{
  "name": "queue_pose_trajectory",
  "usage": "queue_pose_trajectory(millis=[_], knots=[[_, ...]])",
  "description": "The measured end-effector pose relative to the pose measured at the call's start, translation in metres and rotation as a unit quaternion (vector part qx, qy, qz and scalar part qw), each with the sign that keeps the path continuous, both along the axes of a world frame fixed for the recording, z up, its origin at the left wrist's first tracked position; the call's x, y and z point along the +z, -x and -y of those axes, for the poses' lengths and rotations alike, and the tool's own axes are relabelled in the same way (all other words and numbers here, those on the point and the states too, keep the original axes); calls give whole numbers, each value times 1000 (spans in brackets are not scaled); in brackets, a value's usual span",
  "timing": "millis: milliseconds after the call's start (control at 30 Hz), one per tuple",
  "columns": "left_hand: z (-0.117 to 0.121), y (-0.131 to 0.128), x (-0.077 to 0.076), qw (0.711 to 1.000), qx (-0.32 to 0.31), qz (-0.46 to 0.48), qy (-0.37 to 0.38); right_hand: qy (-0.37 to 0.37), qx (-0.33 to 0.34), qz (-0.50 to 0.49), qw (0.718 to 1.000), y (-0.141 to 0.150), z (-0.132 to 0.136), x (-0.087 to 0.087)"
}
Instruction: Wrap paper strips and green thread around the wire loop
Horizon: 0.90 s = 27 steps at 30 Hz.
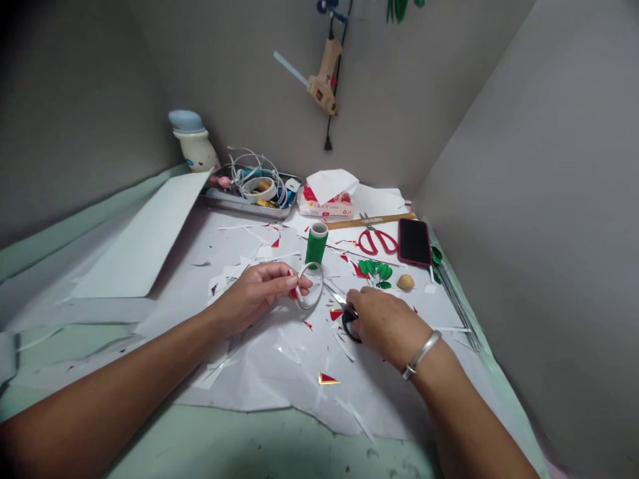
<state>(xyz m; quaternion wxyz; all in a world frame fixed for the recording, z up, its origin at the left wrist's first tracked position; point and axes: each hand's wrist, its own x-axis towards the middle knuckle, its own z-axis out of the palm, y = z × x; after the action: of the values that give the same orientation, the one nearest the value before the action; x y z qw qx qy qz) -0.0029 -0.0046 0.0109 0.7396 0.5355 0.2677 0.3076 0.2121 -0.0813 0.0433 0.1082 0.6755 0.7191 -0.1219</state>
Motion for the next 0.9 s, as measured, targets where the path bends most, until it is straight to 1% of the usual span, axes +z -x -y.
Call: queue_pose_trajectory(millis=[67, 133, 200, 267, 367, 433, 533, 600, 700, 800, 900], knots=[[2, 0, 0, 1000, 8, -11, -10, -33, 15, -47, 998, 2, 1, 3], [4, -1, -1, 1000, 9, -7, -9, -95, 13, -127, 987, 9, 3, 7], [5, -2, -1, 1000, 9, 4, -1, -143, 10, -247, 958, 19, 4, 8], [6, -2, -1, 1000, 17, 13, 2, -143, 19, -345, 927, 30, 2, 3], [6, -3, -2, 999, 32, 13, -6, -191, 17, -426, 884, 42, -4, -11], [5, -3, -2, 999, 33, 8, -16, -204, 1, -446, 872, 46, -8, -19], [5, -3, -1, 999, 36, 5, -41, -204, -9, -447, 871, 46, -12, -27], [5, -2, 0, 997, 42, -6, -59, -223, -12, -446, 867, 45, -13, -31], [4, -1, 2, 992, 71, -45, -90, -279, -15, -450, 848, 40, -15, -37], [1, -1, 5, 986, 112, -82, -91, -323, -9, -451, 832, 34, -16, -43], [-2, -1, 5, 984, 139, -77, -75, -332, 19, -444, 832, 32, -14, -44]])
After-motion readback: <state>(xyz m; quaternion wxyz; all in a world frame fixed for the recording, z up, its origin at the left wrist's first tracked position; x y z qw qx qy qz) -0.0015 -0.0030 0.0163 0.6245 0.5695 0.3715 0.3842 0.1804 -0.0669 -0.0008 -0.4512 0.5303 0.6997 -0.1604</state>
